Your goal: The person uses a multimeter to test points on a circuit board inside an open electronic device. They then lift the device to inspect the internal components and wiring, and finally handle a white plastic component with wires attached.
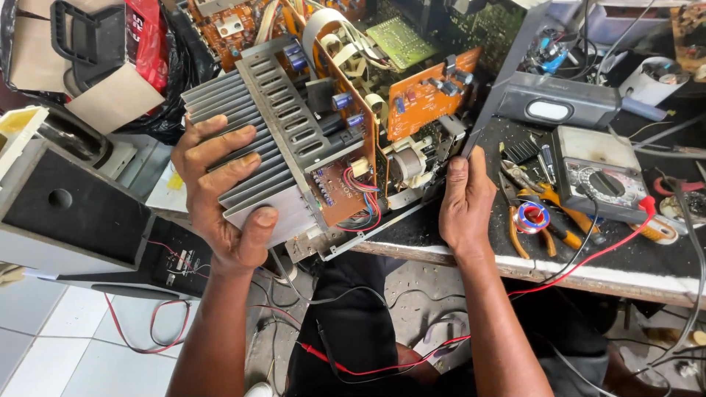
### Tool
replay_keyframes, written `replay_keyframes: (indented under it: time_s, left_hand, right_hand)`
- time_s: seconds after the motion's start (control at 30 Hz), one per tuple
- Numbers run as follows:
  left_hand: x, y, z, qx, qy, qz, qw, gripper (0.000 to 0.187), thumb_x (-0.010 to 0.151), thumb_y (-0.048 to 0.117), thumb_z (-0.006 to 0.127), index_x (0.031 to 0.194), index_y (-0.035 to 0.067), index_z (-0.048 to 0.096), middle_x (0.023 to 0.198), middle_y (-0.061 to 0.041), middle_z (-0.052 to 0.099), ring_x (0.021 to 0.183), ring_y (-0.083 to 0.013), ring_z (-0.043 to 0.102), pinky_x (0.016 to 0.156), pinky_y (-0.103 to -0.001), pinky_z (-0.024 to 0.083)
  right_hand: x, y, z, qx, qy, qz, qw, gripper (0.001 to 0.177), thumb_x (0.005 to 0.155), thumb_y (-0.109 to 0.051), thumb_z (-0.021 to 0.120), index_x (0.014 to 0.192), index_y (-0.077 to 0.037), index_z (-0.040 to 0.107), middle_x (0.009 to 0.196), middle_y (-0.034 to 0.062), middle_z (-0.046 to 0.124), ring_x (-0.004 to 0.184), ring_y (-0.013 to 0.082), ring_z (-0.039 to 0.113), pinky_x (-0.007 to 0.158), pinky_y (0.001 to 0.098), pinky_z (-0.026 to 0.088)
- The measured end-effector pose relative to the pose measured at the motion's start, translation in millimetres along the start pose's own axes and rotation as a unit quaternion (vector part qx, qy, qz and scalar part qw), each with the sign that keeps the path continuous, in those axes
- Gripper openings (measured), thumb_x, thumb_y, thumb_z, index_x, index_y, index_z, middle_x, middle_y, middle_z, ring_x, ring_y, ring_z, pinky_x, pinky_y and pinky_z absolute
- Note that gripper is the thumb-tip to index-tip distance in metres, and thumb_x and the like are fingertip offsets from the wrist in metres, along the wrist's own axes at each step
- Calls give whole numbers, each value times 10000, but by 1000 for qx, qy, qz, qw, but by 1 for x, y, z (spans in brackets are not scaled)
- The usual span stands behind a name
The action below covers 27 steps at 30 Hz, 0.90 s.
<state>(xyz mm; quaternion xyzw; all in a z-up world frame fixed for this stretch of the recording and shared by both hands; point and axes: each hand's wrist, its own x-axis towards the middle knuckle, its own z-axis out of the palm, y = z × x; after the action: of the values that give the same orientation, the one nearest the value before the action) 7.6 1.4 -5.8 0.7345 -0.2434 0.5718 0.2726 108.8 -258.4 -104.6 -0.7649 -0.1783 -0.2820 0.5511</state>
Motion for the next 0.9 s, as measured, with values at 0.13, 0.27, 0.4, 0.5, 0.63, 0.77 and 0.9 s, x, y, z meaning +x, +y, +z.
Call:
replay_keyframes:
  time_s: [0.13, 0.27, 0.4, 0.5, 0.63, 0.77, 0.9]
  left_hand:
    - [-2, -2, 2, 3, 5, -8, 1000, 387, 1036, 506, 482, 1150, 146, 566, 1263, -115, 618, 1332, -324, 487, 1231, -575, 326]
    - [-2, -3, 2, -2, 13, -10, 1000, 391, 1026, 517, 491, 1149, 156, 577, 1258, -96, 619, 1328, -304, 484, 1211, -544, 347]
    - [0, -1, -6, -14, 5, -11, 1000, 386, 1036, 509, 485, 1162, 153, 571, 1273, -94, 608, 1340, -305, 480, 1227, -568, 331]
    - [-2, -1, 3, -57, -7, 13, 998, 413, 1053, 463, 477, 1179, 76, 546, 1270, -199, 591, 1317, -365, 471, 1217, -561, 358]
    - [-16, -14, 3, -51, -8, 22, 998, 402, 1045, 355, 489, 1186, -21, 492, 1307, -292, 559, 1428, -434, 443, 1298, -623, 351]
    - [-33, -13, 8, -130, 6, -49, 990, 387, 1022, 266, 470, 1266, -32, 437, 1434, -309, 478, 1450, -433, 452, 1397, -625, 381]
    - [-174, -84, 53, -125, -4, -117, 985, 504, 1008, 49, 401, 1415, -247, 398, 1503, -427, 435, 1415, -630, 484, 1247, -701, 484]
  right_hand:
    - [-1, 4, 0, 1, 1, -7, 1000, 347, 1159, -377, 344, 976, -101, 446, 809, -28, 351, 725, 123, 339, 653, 339, 317]
    - [-2, 8, 3, -4, 14, -23, 1000, 330, 1175, -330, 360, 959, -89, 421, 819, -22, 328, 742, 135, 316, 673, 360, 304]
    - [0, -3, 7, -7, 23, -21, 999, 316, 1173, -326, 358, 984, -89, 448, 828, -22, 360, 759, 132, 335, 684, 353, 318]
    - [0, -4, -3, -21, 36, 22, 999, 282, 1135, -308, 380, 1069, -80, 531, 915, 4, 491, 868, 146, 446, 785, 364, 404]
    - [4, -9, -7, 17, 14, 15, 1000, 376, 1116, -381, 385, 1232, -81, 580, 1024, 32, 642, 942, 164, 583, 830, 335, 469]
    - [4, -17, -10, 33, -14, 34, 999, 395, 1109, -435, 351, 1232, -129, 570, 963, -2, 596, 857, 150, 538, 764, 322, 447]
    - [3, -7, -11, 28, -1, 20, 999, 402, 1119, -414, 366, 1312, -117, 555, 1034, 19, 623, 902, 163, 585, 802, 327, 470]
